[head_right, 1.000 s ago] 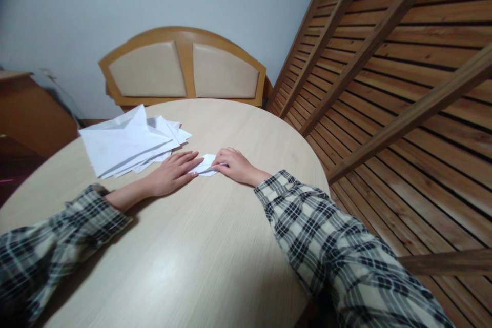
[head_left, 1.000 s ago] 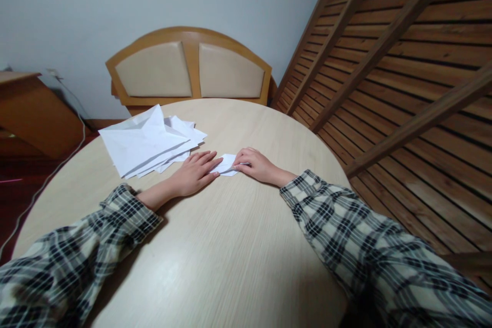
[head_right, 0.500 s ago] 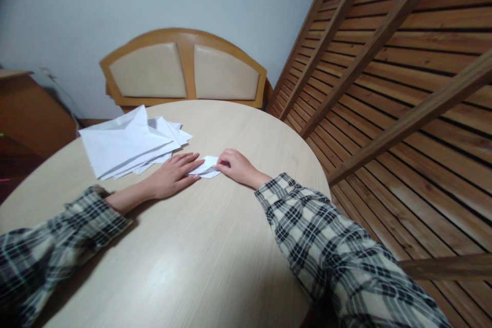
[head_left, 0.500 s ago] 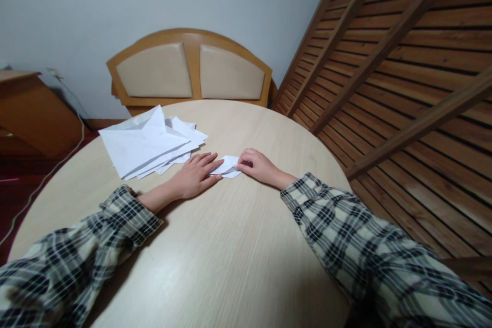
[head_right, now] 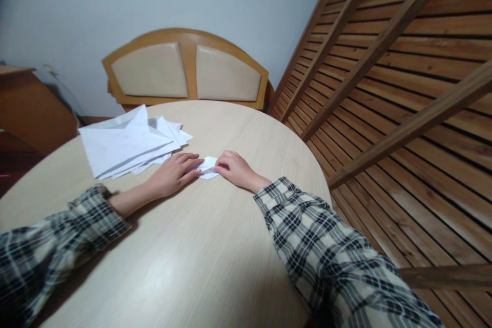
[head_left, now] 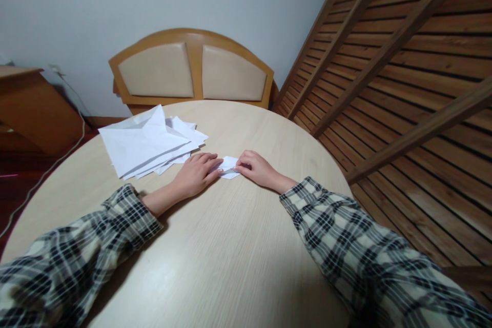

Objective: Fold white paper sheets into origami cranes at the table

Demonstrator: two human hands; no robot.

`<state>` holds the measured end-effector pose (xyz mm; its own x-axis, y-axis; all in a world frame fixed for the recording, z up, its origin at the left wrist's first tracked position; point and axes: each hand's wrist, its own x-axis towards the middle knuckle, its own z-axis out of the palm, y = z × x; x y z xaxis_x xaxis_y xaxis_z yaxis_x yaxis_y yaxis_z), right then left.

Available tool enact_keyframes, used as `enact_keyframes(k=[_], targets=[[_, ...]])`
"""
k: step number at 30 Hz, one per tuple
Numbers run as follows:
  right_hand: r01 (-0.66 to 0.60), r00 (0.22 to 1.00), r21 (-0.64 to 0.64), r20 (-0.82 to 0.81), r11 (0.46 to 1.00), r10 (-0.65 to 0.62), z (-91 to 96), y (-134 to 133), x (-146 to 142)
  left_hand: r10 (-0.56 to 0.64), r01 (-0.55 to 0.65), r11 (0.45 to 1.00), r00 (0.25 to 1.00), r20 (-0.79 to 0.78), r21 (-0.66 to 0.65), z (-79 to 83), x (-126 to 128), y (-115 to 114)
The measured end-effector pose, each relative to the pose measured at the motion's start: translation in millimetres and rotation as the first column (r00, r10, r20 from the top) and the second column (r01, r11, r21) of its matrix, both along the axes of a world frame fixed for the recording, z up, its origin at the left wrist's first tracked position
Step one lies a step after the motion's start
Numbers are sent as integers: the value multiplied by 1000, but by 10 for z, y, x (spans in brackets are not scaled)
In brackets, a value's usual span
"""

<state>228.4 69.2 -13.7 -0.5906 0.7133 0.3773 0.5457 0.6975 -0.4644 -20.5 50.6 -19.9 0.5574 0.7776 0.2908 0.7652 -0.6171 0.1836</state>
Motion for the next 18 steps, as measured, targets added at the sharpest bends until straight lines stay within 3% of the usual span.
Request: enact_keyframes(k=[18], targets=[[25, 999, 17, 39, 1000, -25, -1, -13, -7, 1, -1, 1000, 1000, 15, -1, -11, 5, 5]])
